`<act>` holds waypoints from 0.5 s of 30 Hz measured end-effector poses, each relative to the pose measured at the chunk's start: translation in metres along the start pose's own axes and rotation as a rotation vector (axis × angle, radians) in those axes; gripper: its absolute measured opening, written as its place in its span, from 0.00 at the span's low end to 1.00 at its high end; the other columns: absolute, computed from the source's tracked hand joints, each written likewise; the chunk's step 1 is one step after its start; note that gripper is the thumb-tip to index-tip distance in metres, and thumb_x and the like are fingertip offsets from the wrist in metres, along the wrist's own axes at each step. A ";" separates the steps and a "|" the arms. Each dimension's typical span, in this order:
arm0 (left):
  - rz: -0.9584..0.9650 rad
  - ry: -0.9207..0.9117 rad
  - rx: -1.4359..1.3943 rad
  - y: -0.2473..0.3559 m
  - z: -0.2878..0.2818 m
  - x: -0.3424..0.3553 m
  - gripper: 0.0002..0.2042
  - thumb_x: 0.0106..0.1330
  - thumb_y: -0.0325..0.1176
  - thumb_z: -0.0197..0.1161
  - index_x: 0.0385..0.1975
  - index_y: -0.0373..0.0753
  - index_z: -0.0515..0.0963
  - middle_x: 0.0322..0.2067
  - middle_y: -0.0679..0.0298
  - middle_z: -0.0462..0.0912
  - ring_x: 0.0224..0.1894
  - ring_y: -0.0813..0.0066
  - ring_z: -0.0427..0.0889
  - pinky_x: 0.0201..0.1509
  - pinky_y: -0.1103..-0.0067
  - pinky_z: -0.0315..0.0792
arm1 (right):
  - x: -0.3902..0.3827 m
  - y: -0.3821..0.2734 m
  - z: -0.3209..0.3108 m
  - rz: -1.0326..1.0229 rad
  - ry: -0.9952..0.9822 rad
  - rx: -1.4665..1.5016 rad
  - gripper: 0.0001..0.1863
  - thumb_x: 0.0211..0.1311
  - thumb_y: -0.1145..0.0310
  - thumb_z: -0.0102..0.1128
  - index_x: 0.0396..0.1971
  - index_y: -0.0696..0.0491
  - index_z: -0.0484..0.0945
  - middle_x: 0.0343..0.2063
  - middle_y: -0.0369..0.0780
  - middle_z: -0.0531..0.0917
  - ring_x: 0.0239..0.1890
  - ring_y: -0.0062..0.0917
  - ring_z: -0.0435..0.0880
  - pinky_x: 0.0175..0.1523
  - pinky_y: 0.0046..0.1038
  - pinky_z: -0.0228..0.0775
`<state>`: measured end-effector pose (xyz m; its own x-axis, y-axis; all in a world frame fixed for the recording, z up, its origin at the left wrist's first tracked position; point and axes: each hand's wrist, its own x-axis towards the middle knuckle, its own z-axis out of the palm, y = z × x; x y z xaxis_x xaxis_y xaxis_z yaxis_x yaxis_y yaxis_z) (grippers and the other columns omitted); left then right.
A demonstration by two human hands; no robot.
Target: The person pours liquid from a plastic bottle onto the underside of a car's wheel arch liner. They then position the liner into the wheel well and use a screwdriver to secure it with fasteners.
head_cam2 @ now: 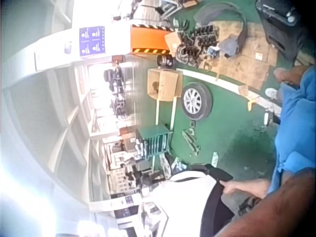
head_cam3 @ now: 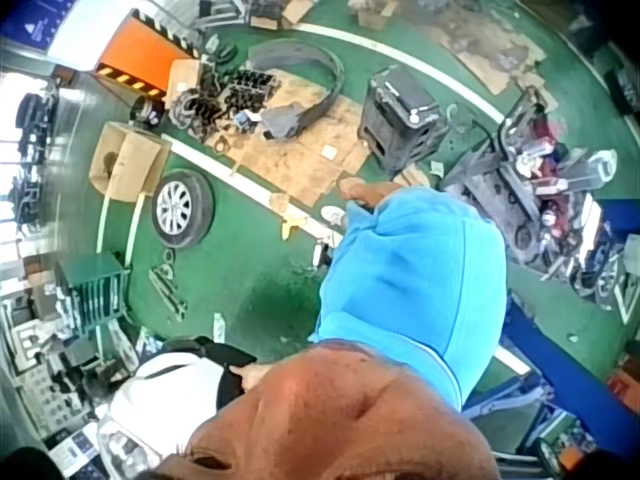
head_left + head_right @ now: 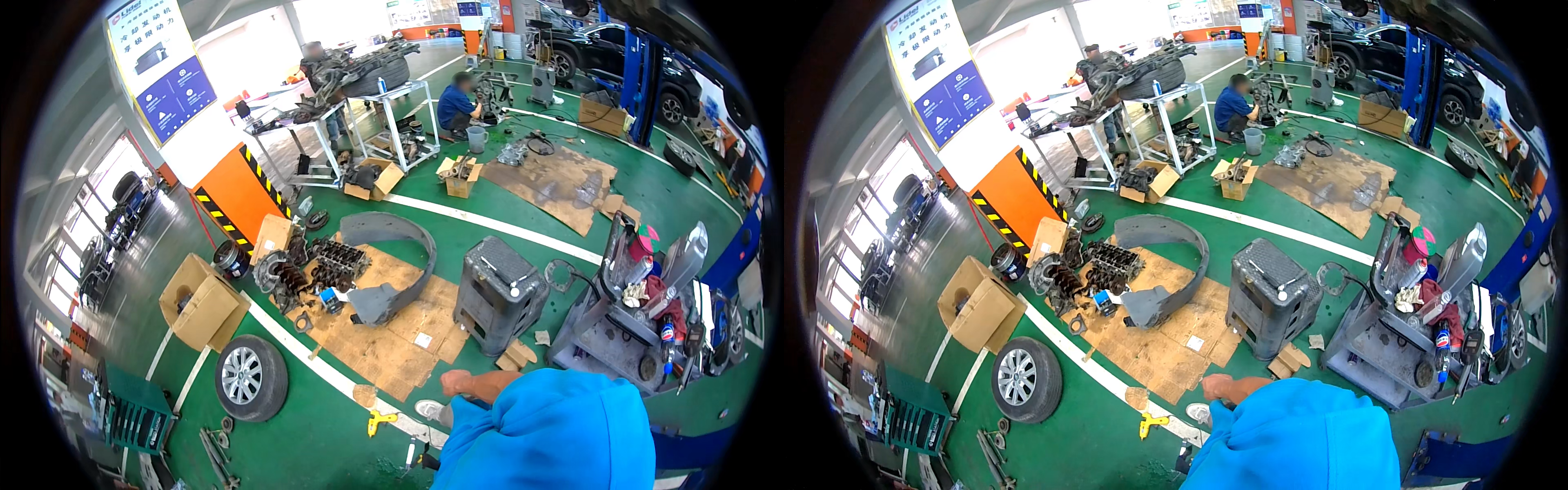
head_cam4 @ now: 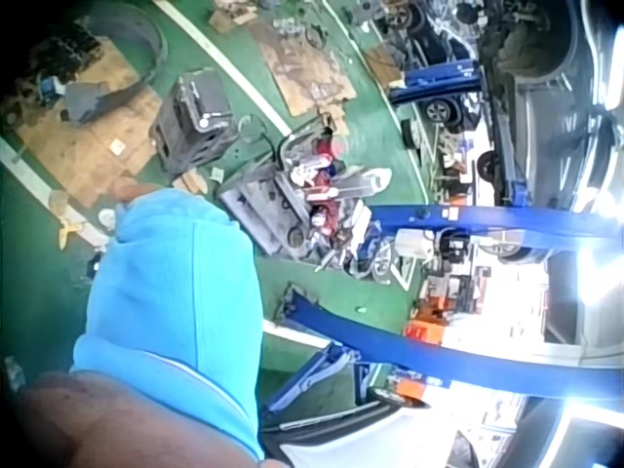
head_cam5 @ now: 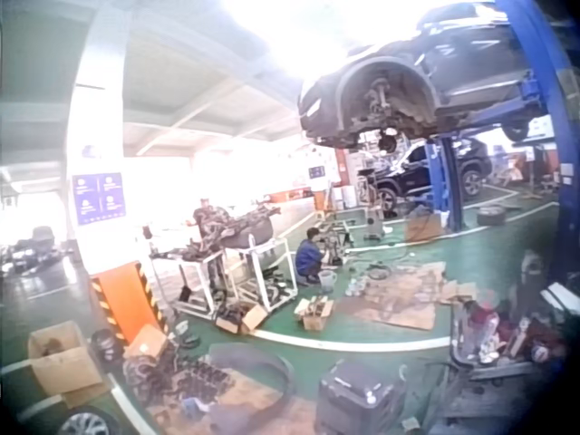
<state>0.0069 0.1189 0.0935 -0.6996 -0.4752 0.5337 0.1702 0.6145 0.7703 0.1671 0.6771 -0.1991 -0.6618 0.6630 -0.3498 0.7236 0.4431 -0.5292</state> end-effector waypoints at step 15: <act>0.014 0.054 0.035 0.008 -0.018 0.004 0.37 0.46 0.62 0.74 0.11 0.24 0.71 0.12 0.48 0.74 0.15 0.56 0.69 0.23 0.59 0.69 | -0.014 -0.045 -0.016 0.154 -0.273 -0.193 0.13 0.47 0.64 0.56 0.34 0.44 0.85 0.39 0.40 0.86 0.44 0.39 0.84 0.46 0.39 0.78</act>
<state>0.0182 0.1108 0.1084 -0.6588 -0.4986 0.5633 0.1552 0.6426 0.7503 0.1466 0.6571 -0.1581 -0.5516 0.5564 -0.6214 0.8250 0.4736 -0.3083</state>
